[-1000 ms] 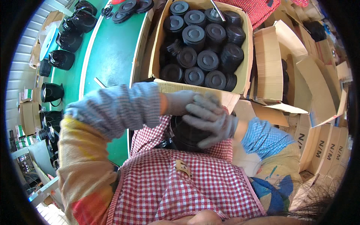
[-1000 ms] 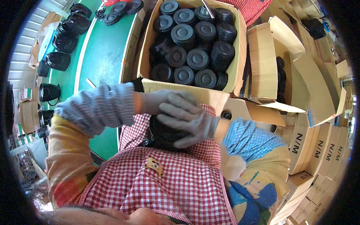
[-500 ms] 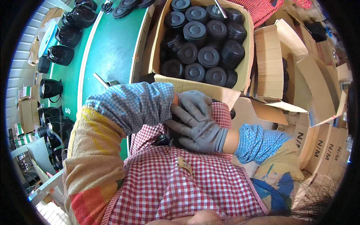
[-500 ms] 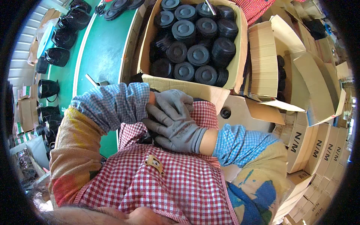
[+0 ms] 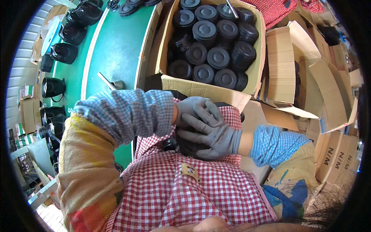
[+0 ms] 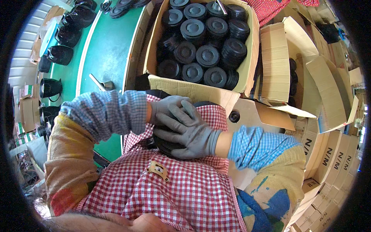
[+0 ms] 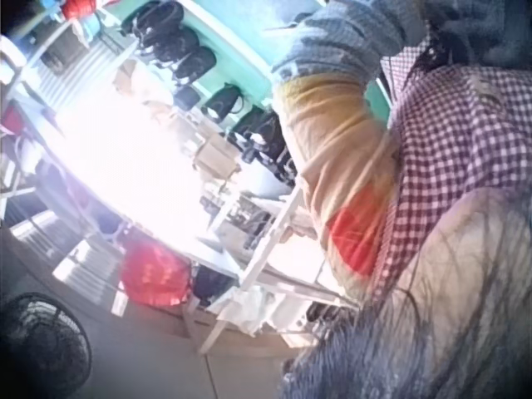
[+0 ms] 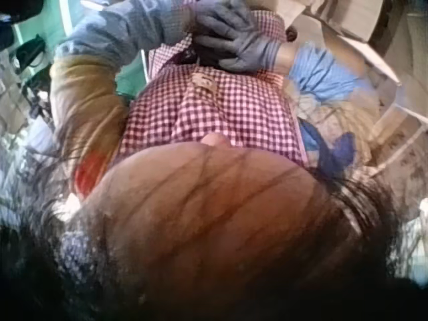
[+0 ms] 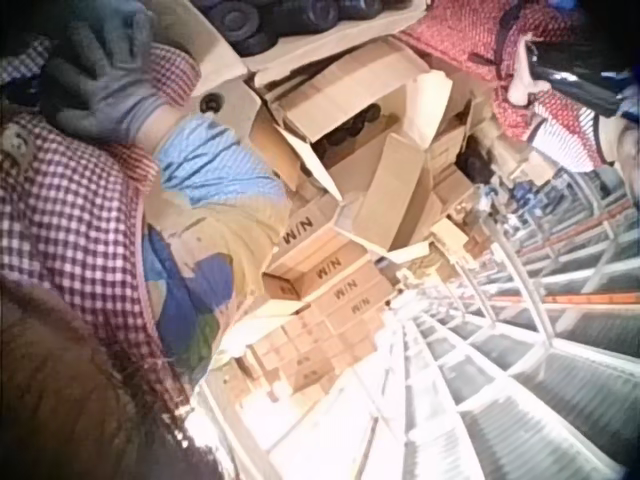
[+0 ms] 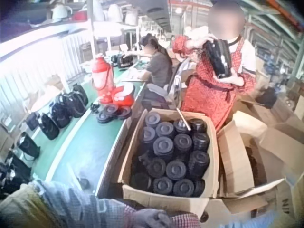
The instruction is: The person repeatedly picks black kettle bodies and lids from a cardboard box, presses the lids onto the bodies, and places the assembled units on a green worktable. The person handles items one at a time and continues the cycle throughout the clip.
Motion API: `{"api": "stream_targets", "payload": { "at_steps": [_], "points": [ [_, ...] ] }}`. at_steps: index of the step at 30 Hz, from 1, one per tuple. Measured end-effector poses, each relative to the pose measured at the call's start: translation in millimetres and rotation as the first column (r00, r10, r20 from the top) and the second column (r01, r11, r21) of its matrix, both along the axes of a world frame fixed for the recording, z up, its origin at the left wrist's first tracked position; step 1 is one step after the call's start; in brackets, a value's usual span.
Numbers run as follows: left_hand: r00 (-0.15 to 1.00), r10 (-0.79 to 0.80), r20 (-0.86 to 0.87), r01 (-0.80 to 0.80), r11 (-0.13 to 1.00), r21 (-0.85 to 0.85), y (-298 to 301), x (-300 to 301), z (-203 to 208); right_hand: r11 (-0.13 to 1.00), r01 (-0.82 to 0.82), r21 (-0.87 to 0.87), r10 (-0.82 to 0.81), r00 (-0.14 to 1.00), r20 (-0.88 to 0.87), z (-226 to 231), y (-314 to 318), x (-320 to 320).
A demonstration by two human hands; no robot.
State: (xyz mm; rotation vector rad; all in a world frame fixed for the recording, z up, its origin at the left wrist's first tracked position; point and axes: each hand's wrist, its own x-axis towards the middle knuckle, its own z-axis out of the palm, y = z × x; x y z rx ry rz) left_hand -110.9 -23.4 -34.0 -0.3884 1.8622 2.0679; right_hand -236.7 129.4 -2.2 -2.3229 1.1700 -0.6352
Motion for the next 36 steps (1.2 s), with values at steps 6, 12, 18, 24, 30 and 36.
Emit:
{"api": "stream_targets", "payload": {
  "at_steps": [6,12,18,24,30,36],
  "points": [
    [0.975,-0.221,0.035,0.194,0.759,-0.622,-14.3,-28.6,-53.0,0.929,0.364,-0.067,-0.37,0.913,-0.171,11.5,6.3,29.5],
    [0.861,0.216,-0.46,-0.464,0.705,-0.537,-24.6,43.2,38.4,0.813,0.571,0.111,-0.548,0.687,0.477,-29.0,27.4,-27.2],
    [0.736,0.247,-0.63,-0.593,0.684,-0.425,72.3,91.9,29.0,0.85,0.399,0.343,-0.519,0.524,0.675,-28.8,39.4,23.8],
    [0.811,0.235,-0.535,-0.231,0.97,0.077,24.2,71.0,43.3,0.792,0.594,0.144,-0.525,0.541,0.658,44.6,75.8,73.0],
    [0.811,0.549,-0.201,-0.515,0.834,0.198,26.3,60.3,-10.2,0.773,0.634,-0.024,-0.558,0.699,0.448,3.3,88.3,73.4],
    [0.49,0.86,-0.146,-0.724,0.494,0.481,14.3,85.5,5.4,0.562,0.818,0.12,-0.668,0.364,0.65,21.3,79.6,39.3]
  ]
}}
